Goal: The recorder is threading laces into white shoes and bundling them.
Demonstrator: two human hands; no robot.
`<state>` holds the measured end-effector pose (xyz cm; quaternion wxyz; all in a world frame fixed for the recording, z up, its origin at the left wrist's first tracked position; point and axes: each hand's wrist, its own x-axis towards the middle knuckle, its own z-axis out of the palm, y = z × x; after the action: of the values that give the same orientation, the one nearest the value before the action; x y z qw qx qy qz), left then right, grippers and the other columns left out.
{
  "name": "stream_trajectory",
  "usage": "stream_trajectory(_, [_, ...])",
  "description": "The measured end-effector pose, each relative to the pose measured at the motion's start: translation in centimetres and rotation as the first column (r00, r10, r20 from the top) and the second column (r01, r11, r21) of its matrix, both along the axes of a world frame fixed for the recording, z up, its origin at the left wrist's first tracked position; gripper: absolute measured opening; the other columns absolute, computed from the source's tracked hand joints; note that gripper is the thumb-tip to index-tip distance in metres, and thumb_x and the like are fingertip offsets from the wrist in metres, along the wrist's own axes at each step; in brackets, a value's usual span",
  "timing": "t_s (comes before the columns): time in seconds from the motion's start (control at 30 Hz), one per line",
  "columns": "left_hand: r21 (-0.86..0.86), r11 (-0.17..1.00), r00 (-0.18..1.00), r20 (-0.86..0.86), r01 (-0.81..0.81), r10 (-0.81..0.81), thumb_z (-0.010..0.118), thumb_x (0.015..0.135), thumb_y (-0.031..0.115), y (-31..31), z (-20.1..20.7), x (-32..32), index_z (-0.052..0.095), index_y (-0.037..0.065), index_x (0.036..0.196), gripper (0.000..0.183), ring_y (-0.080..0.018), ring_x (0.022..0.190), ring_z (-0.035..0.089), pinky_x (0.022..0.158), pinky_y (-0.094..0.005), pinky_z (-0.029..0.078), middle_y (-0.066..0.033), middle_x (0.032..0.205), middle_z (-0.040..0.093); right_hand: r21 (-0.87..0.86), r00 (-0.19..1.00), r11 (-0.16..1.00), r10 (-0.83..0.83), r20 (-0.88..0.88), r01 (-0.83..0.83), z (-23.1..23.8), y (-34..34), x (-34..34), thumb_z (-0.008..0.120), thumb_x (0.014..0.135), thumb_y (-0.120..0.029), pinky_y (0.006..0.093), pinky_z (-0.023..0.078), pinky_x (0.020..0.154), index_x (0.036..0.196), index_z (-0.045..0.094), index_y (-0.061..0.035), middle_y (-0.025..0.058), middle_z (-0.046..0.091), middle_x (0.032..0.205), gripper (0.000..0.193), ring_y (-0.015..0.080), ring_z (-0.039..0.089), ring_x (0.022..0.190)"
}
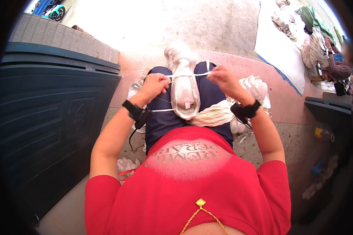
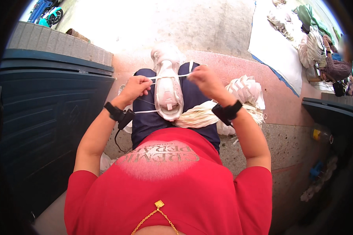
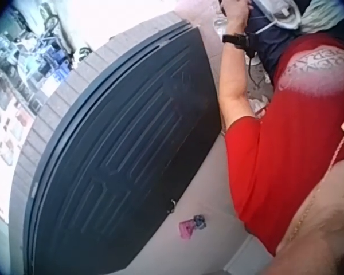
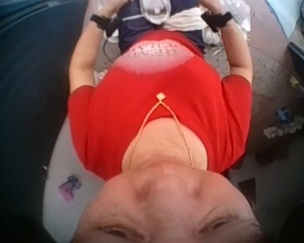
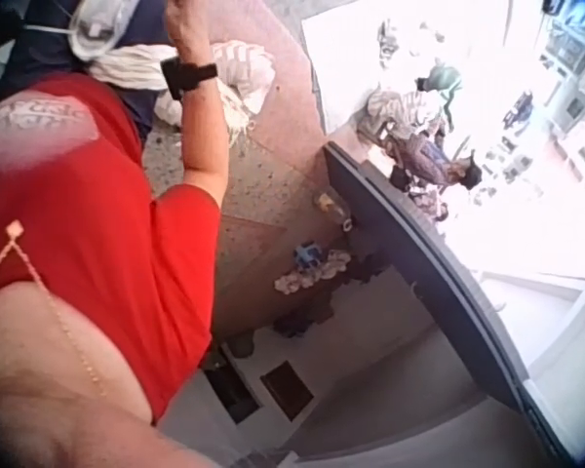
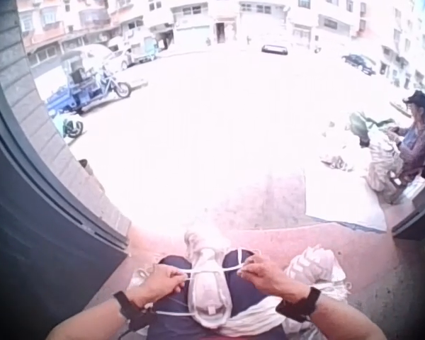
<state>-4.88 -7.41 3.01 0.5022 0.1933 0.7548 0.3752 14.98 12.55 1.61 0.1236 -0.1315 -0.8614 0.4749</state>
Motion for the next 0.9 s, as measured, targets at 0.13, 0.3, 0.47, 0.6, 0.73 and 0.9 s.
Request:
stream_trajectory(0.13, [0.069, 0.981, 0.791, -0.603, 0.181, -0.103, 0.054, 0.081, 0.016, 0.9, -2.6, 0.8, 0.060, -0.002, 0.085, 0.019, -0.0216, 0.060, 0.059, 0.059, -0.0306, 0.046, -0.0130, 0.073, 0.062, 0.034, 0.981, 0.995, 0.083, 0.175, -0.090, -2.0, -2.7, -2.3, 0.055, 0.077, -0.015, 0.0376, 0.044, 0.067, 0.082, 0.065, -0.0050, 0.0138, 0.059, 0.075, 0.015, 0.0317, 0.056, 0.075])
stream_trajectory(0.3, [0.015, 0.975, 0.737, -0.657, 0.224, -0.159, 0.053, 0.080, 0.016, 0.9, -3.0, 1.0, 0.060, -0.002, 0.084, 0.019, -0.0320, 0.070, 0.059, 0.065, -0.0353, 0.045, -0.0186, 0.078, 0.061, 0.146, 0.942, 0.986, 0.025, 0.333, -0.078, -2.4, -2.2, -4.5, 0.051, 0.077, -0.015, 0.0397, 0.043, 0.067, 0.080, 0.066, -0.0071, 0.0112, 0.060, 0.073, 0.017, 0.0305, 0.056, 0.076])
stream_trajectory(0.47, [0.089, 0.956, 0.597, -0.796, 0.280, -0.101, 0.055, 0.078, 0.014, 1.4, -3.2, 1.0, 0.061, 0.001, 0.078, 0.014, -0.0322, 0.079, 0.055, 0.071, -0.0379, 0.043, -0.0160, 0.076, 0.059, 0.484, 0.976, 0.866, 0.020, 0.217, -0.125, -3.0, -2.4, -5.5, 0.051, 0.072, -0.009, 0.0362, 0.039, 0.072, 0.075, 0.064, -0.0086, 0.0076, 0.060, 0.072, 0.013, 0.0251, 0.055, 0.078])
stream_trajectory(0.6, [0.114, 0.932, 0.487, -0.870, 0.345, -0.074, 0.056, 0.075, 0.011, 1.3, -3.5, 0.7, 0.061, 0.003, 0.073, 0.010, -0.0313, 0.080, 0.053, 0.075, -0.0387, 0.041, -0.0133, 0.075, 0.059, 0.600, 0.968, 0.780, 0.031, 0.248, -0.178, -2.0, -2.5, -5.9, 0.051, 0.070, -0.007, 0.0355, 0.037, 0.073, 0.071, 0.061, -0.0093, 0.0049, 0.059, 0.068, 0.010, 0.0221, 0.055, 0.077])
stream_trajectory(0.73, [0.123, 0.923, 0.440, -0.896, 0.366, -0.055, 0.056, 0.074, 0.010, 1.4, -3.8, 1.1, 0.061, 0.004, 0.070, 0.009, -0.0305, 0.078, 0.052, 0.075, -0.0378, 0.040, -0.0121, 0.073, 0.059, 0.677, 0.951, 0.678, 0.117, 0.285, -0.286, -1.4, -2.7, -6.4, 0.051, 0.069, -0.006, 0.0350, 0.037, 0.072, 0.066, 0.058, -0.0100, 0.0040, 0.058, 0.065, 0.008, 0.0205, 0.056, 0.073])
stream_trajectory(0.9, [0.041, 0.920, 0.430, -0.891, 0.391, -0.143, 0.057, 0.074, 0.011, 1.8, -3.5, 1.0, 0.061, 0.004, 0.070, 0.009, -0.0300, 0.076, 0.051, 0.074, -0.0374, 0.039, -0.0115, 0.071, 0.059, 0.708, 0.945, 0.631, 0.152, 0.289, -0.318, -2.2, -2.3, -6.3, 0.052, 0.069, -0.007, 0.0349, 0.037, 0.072, 0.068, 0.058, -0.0104, 0.0054, 0.058, 0.064, 0.007, 0.0215, 0.057, 0.069])
